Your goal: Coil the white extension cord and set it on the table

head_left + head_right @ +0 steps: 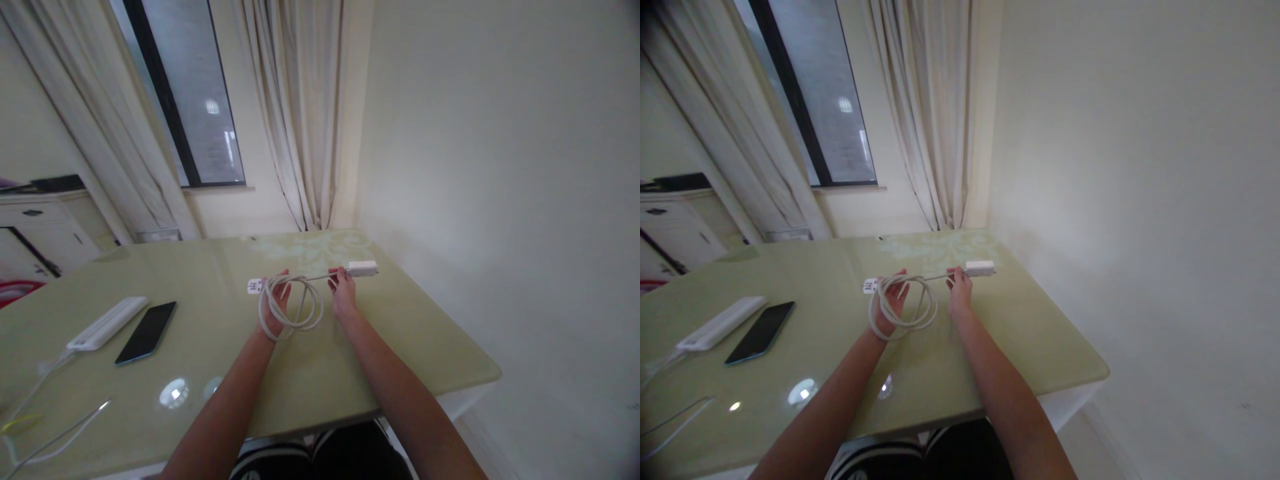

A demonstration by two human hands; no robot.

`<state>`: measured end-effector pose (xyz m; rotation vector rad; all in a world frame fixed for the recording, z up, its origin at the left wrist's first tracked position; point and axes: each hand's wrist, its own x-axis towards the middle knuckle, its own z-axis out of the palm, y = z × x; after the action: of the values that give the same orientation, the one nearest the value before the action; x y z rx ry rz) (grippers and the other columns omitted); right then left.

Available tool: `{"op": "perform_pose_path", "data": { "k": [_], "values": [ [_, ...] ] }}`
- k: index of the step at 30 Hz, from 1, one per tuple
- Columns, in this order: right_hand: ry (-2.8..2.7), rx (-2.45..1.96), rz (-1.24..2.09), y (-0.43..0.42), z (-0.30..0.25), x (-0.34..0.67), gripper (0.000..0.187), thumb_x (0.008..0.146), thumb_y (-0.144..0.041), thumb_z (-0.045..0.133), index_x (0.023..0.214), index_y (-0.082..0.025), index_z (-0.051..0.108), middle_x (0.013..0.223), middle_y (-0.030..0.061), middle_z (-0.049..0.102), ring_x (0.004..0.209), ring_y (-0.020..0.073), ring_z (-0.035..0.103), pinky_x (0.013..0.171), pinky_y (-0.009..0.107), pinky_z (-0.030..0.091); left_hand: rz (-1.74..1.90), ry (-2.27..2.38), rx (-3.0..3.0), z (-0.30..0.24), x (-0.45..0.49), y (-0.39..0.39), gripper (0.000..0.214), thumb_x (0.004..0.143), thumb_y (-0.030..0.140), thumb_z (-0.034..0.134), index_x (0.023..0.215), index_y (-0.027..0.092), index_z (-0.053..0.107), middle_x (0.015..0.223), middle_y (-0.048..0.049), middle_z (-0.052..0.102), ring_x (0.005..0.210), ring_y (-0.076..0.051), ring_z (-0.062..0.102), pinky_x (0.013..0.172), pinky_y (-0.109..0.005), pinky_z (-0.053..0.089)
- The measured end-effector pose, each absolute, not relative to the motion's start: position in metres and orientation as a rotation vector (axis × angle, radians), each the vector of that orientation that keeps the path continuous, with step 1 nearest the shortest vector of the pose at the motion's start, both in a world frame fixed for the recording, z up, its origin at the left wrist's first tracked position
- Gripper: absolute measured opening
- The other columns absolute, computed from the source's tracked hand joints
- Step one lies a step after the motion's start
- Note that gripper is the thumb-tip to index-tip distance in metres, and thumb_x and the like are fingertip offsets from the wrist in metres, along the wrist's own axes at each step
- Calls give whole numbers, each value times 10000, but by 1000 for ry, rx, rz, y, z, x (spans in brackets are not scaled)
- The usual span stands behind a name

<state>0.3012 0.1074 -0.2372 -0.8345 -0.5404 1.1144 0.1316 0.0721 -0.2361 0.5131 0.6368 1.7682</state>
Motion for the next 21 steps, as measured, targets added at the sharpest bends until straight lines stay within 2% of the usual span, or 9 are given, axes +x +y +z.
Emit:
{"op": "perform_pose_path", "data": {
  "k": [4, 6, 8, 11, 15, 18, 21],
  "values": [
    [-501, -814, 1071, 117, -234, 314, 277, 865, -469, 668, 786, -209, 612, 804, 24, 716, 774, 144, 685, 696, 247, 525, 1767, 725, 490, -237, 112, 81, 363, 988, 452, 507, 829, 193, 705, 1045, -93, 775, 1037, -219, 712, 998, -440, 522],
    [-443, -860, 982, 122, -233, 329, 282, 893, -471, 634, 795, -212, 584, 788, 27, 705, 751, 145, 698, 675, 246, 540, 1794, 831, 433, -236, 99, 85, 385, 1015, 419, 444, 813, 184, 672, 989, -92, 766, 940, -194, 720, 927, -412, 551],
    [-360, -928, 865, 128, -232, 351, 302, 935, -484, 558, 787, -221, 540, 749, 22, 681, 712, 141, 694, 632, 239, 536, 1842, 936, 326, -235, 83, 88, 416, 1038, 365, 373, 738, 182, 595, 840, -70, 734, 791, -157, 706, 835, -353, 566],
    [-275, -1010, 764, 133, -232, 383, 357, 983, -518, 423, 760, -241, 455, 671, 5, 623, 637, 140, 660, 545, 226, 491, 1901, 994, 227, -232, 63, 92, 443, 1055, 350, 326, 647, 200, 413, 591, 6, 571, 590, -116, 620, 747, -295, 561],
    [-263, -1031, 732, 133, -233, 397, 387, 1000, -545, 334, 766, -247, 414, 643, -11, 594, 596, 133, 638, 518, 218, 458, 1949, 946, 263, -228, 60, 90, 467, 1066, 471, 320, 674, 217, 333, 511, 80, 374, 454, -81, 463, 711, -261, 549],
    [-339, -982, 729, 129, -231, 386, 387, 983, -575, 390, 794, -241, 442, 650, -30, 595, 597, 121, 639, 564, 221, 481, 1984, 936, 417, -223, 64, 83, 478, 1041, 559, 361, 699, 225, 342, 519, 102, 279, 410, -76, 324, 531, -198, 426],
    [-525, -884, 746, 123, -227, 367, 430, 935, -636, 489, 788, -234, 455, 617, -57, 540, 553, 108, 597, 586, 232, 492, 2007, 1097, 650, -221, 66, 75, 457, 1035, 559, 375, 720, 229, 398, 532, 98, 262, 415, -94, 245, 435, -212, 228]
  ]
}}
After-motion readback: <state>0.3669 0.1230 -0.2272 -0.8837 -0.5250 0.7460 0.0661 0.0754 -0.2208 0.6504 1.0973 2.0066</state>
